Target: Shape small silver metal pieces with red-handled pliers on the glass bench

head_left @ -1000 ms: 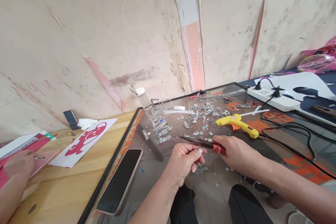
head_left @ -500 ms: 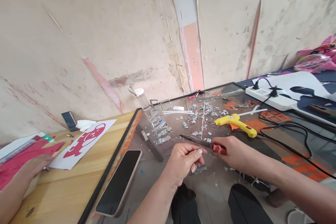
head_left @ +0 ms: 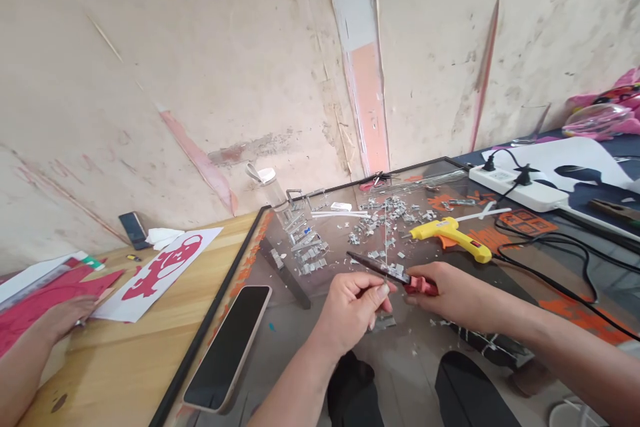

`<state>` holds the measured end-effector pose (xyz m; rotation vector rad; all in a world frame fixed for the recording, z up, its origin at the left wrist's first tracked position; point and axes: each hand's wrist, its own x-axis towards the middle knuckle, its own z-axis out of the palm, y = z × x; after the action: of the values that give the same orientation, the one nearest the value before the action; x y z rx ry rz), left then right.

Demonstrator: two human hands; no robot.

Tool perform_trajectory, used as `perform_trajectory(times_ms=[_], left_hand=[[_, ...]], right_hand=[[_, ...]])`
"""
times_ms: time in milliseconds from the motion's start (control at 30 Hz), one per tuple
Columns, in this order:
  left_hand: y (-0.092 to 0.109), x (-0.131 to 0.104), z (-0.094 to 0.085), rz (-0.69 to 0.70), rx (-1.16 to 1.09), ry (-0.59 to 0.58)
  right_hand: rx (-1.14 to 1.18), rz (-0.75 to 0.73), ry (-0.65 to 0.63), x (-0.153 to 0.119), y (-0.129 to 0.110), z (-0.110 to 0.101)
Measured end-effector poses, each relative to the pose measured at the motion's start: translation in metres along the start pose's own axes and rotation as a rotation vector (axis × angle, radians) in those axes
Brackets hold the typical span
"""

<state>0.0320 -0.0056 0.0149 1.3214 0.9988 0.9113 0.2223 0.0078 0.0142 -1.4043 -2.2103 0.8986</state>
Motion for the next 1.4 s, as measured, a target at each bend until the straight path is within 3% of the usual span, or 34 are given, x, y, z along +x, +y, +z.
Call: perform_trajectory(times_ms=[100,233,300,433,467,533,633,700,767,933,1033,1100,1167,1267,1400], left_hand=[[0.000,0.000,-0.001,0.008,0.044,0.016],[-0.003,0.003,0.004,-0.159,-0.241,-0.004],[-0.002,0.003,0.003,-0.142,-0.224,-0.026],[0.002,-0.001,-0.004,0.061,0.077,-0.033],[0.002,-0.001,-0.004,0.082,0.106,-0.026],[0.001,-0.001,-0.003,0.029,0.049,-0.010],[-0.002,0.002,0.003,-0.145,-0.225,-0.009],[-0.004,0.004,0.006,-0.195,-0.366,-0.022],[-0.005,0.004,0.005,-0.159,-0.343,-0.028],[-0.004,0.002,-0.004,0.047,-0.012,-0.048],[-0.004,0.003,-0.003,0.011,-0.040,-0.034],[-0.006,0.005,-0.001,-0.069,-0.155,-0.020],[-0.008,0.006,0.002,-0.148,-0.309,-0.025],[-0.010,0.008,0.002,-0.217,-0.469,-0.071],[-0.009,0.009,-0.001,-0.253,-0.451,-0.110]], right_hand=[[-0.062,0.001,0.050,0.002,0.003,0.002],[-0.207,0.001,0.203,0.004,0.009,0.006],[-0.163,-0.002,0.153,0.003,0.008,0.004],[0.084,-0.021,-0.099,-0.001,0.002,0.000],[0.082,-0.021,-0.106,0.000,0.003,0.000],[-0.048,-0.013,0.001,0.002,0.005,0.002],[-0.243,-0.001,0.198,0.006,0.010,0.007],[-0.251,0.001,0.225,0.007,0.011,0.007],[-0.200,0.008,0.183,0.006,0.008,0.006],[0.098,0.022,-0.103,0.000,-0.001,0.000],[-0.091,0.011,0.011,0.001,0.003,0.002],[-0.250,0.013,0.155,0.004,0.008,0.005],[-0.304,0.018,0.219,0.006,0.012,0.007],[-0.285,0.001,0.205,0.007,0.016,0.008],[-0.239,-0.026,0.162,0.008,0.018,0.008]])
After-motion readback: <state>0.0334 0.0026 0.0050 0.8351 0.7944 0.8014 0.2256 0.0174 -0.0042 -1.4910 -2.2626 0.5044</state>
